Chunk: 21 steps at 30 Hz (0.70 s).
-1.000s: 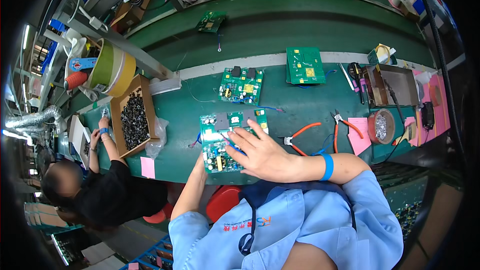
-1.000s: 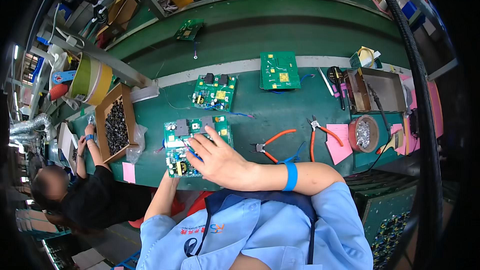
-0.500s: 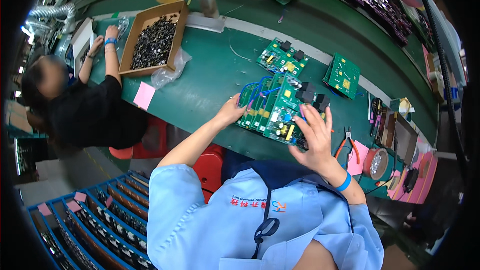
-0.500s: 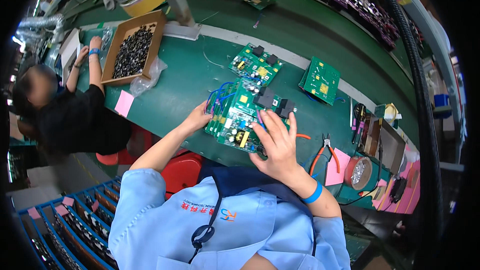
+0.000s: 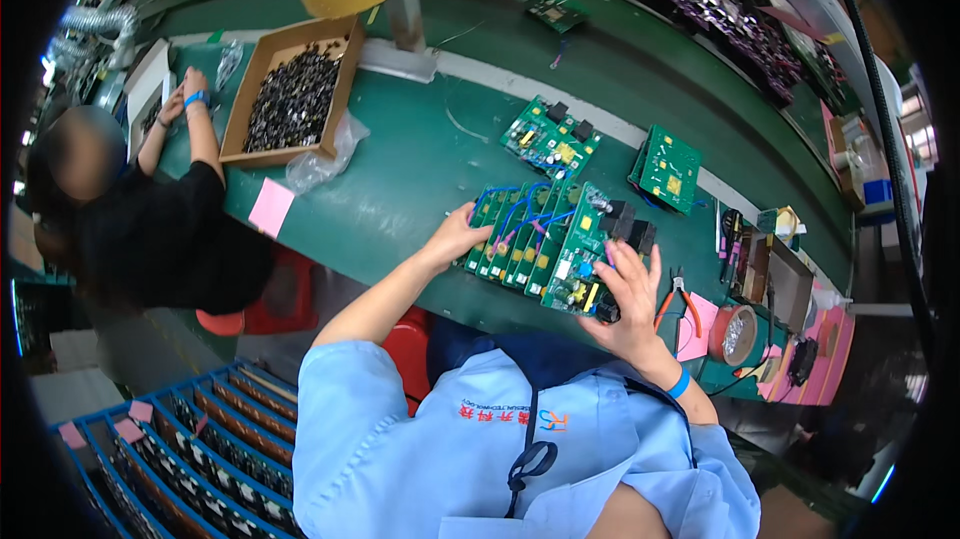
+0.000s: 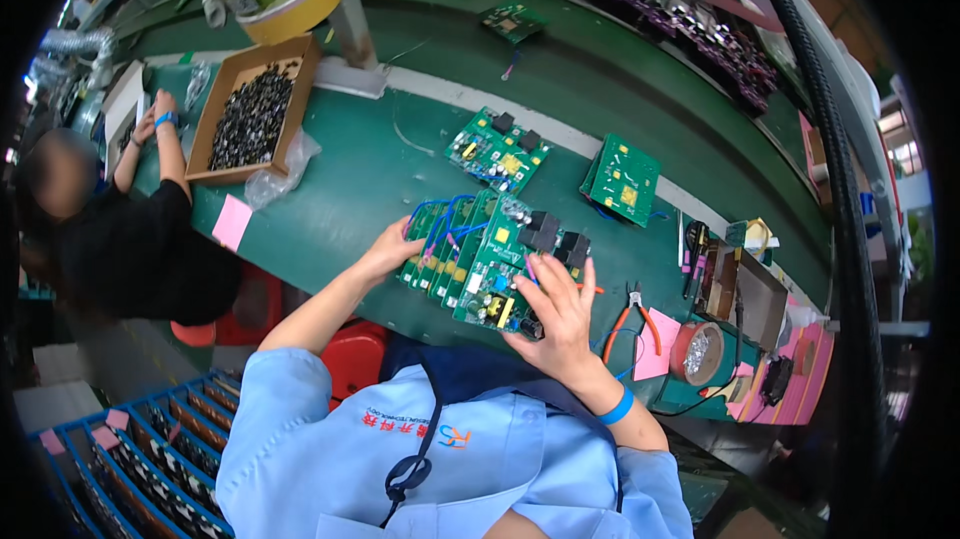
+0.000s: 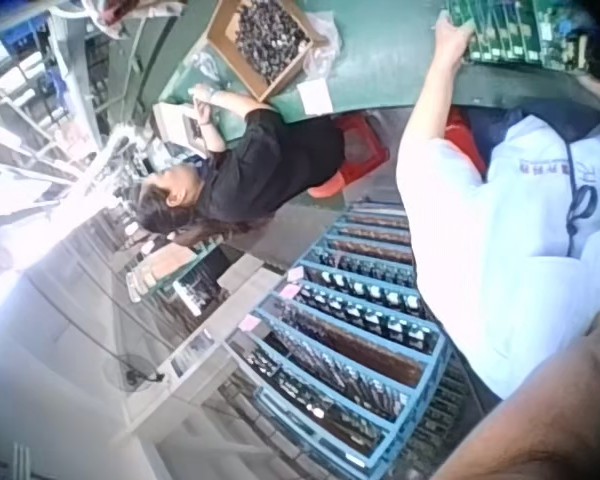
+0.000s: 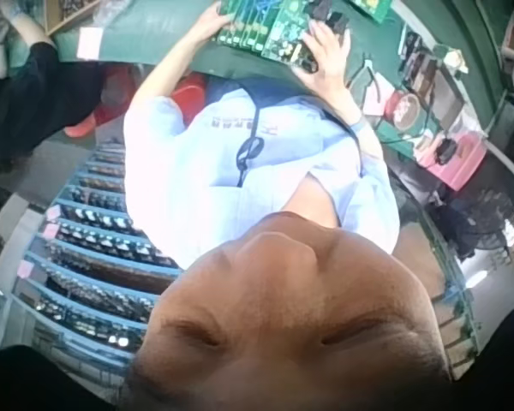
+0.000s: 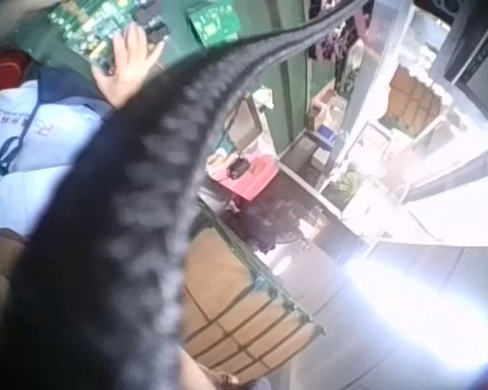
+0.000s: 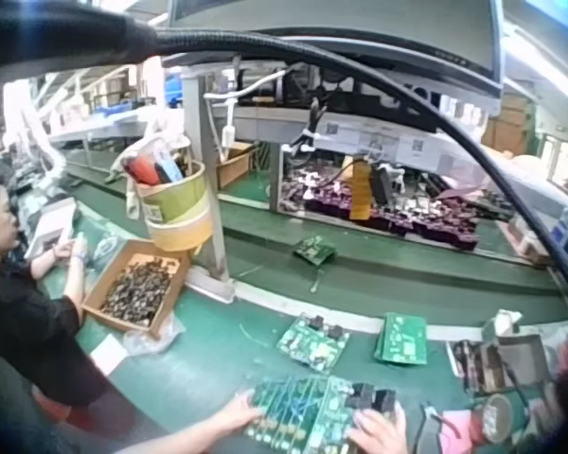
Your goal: The person uses pliers to trim components on green circuit boards at a workbench. They repeatedly pick up boards, trim them, and place them into a large tray filled with similar boards. The person also handles a blue wire and organizes the boards on the table.
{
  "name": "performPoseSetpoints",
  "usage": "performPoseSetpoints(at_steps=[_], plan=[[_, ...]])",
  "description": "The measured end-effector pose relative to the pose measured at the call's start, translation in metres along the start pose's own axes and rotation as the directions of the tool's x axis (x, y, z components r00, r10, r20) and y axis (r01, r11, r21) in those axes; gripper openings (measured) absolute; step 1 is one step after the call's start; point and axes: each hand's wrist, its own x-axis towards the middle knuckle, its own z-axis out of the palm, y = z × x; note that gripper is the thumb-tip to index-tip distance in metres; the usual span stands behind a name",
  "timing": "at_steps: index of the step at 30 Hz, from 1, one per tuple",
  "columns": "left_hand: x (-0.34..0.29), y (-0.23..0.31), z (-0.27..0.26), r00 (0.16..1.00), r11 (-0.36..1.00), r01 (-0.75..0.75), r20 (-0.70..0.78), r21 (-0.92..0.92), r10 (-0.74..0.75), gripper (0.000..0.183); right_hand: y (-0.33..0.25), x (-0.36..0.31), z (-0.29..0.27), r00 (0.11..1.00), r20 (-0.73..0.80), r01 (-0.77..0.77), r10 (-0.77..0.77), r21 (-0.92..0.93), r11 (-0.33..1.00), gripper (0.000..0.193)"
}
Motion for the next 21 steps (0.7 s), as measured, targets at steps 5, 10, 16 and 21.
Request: performPoseSetpoints(at_steps=[5,10,16,21], plan=[[-0.002,0.021,0.002,0.966,0.955,0.223,0.177,-0.195,-0.189,0.028,-0.002,0.001,0.0,0.997,-0.034,-0.069,0.072,0.081,0.994,0.06],[0.011,0.013,-0.003,0.937,0.929,0.321,0.208,-0.186,-0.282,0.018,-0.007,0.006,-0.008,0.996,-0.005,-0.089,0.089,0.073,0.993,0.067],[0.018,-0.002,-0.001,0.957,0.892,0.285,0.151,-0.351,-0.247,0.021,-0.012,0.009,-0.024,0.995,-0.045,-0.091,0.094,0.072,0.993,0.065],[-0.003,0.063,0.048,0.981,0.924,0.186,0.115,-0.334,-0.156,0.024,-0.028,0.001,-0.073,0.988,-0.151,-0.039,0.038,-0.003,0.999,0.063]])
